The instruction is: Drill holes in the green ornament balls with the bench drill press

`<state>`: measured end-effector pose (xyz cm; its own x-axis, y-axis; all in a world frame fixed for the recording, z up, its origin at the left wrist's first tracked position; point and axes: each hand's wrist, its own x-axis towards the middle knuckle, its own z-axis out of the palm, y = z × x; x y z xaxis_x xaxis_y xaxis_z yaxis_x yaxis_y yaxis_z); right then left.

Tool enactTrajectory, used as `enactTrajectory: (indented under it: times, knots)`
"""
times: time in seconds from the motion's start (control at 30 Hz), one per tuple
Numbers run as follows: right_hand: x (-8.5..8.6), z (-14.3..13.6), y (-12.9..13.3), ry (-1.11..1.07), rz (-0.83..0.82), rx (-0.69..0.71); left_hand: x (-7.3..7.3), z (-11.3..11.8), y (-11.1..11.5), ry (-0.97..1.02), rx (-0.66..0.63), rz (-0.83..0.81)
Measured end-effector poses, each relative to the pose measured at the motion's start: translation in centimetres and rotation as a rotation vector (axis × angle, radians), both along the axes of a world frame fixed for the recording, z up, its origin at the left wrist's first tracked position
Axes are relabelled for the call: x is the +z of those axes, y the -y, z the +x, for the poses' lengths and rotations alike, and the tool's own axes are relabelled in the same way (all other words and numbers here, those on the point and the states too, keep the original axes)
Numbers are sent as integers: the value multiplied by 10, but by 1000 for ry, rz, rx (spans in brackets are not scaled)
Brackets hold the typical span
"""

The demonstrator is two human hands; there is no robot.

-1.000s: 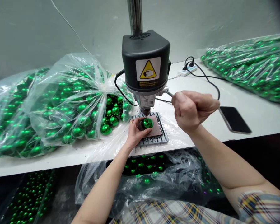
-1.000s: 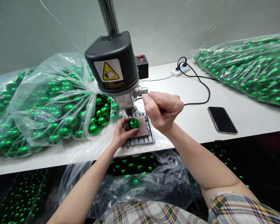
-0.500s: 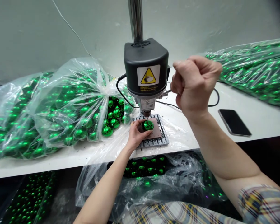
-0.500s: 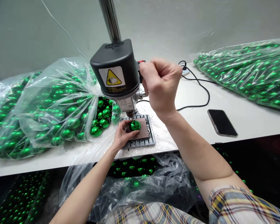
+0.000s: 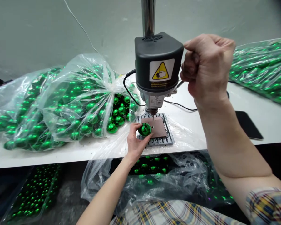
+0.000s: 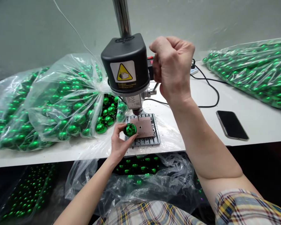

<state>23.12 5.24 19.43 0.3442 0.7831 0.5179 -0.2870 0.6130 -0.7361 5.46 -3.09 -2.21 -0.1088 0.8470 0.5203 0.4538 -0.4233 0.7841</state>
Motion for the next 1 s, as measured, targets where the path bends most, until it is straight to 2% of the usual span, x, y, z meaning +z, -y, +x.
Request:
enactTrajectory:
  times: [0.13,0.27,0.37,0.43,0.53,0.57,0.6,0.63,0.73,0.8,0.9,1.0]
  knots:
    - [-1,-1,-2,-21,9,0,-2,-11,18,22,13,6]
    - [-2,-1,-4,-8,24,-45,6,-19,36,-7,28,2]
    - [-3,-1,-7,23,53,-79,10,-24,55,-109,26,-23]
    - [-5,1,-9,31,69,-83,7,-28,72,-276,-63,-51]
    - [-7,2,-11,30,83,-84,-3,-37,93,-585,-305,-47]
    - [-8,3,-12,36,91,-78,-5,-42,95,-641,-346,-25]
    - [-9,3,-12,43,102,-73,-6,-49,94,-657,-337,-2]
    - [-10,3,-12,49,116,-66,-4,-56,88,-639,-271,16]
    - [-12,4,-11,50,146,-54,10,-84,49,-553,118,-29]
    - [-11,4,-11,35,151,-56,22,-100,15,-626,298,-180]
    - [-10,3,-11,18,127,-68,31,-112,-26,-818,342,-441]
    - [-10,2,-10,12,99,-63,33,-116,-39,-826,348,-461]
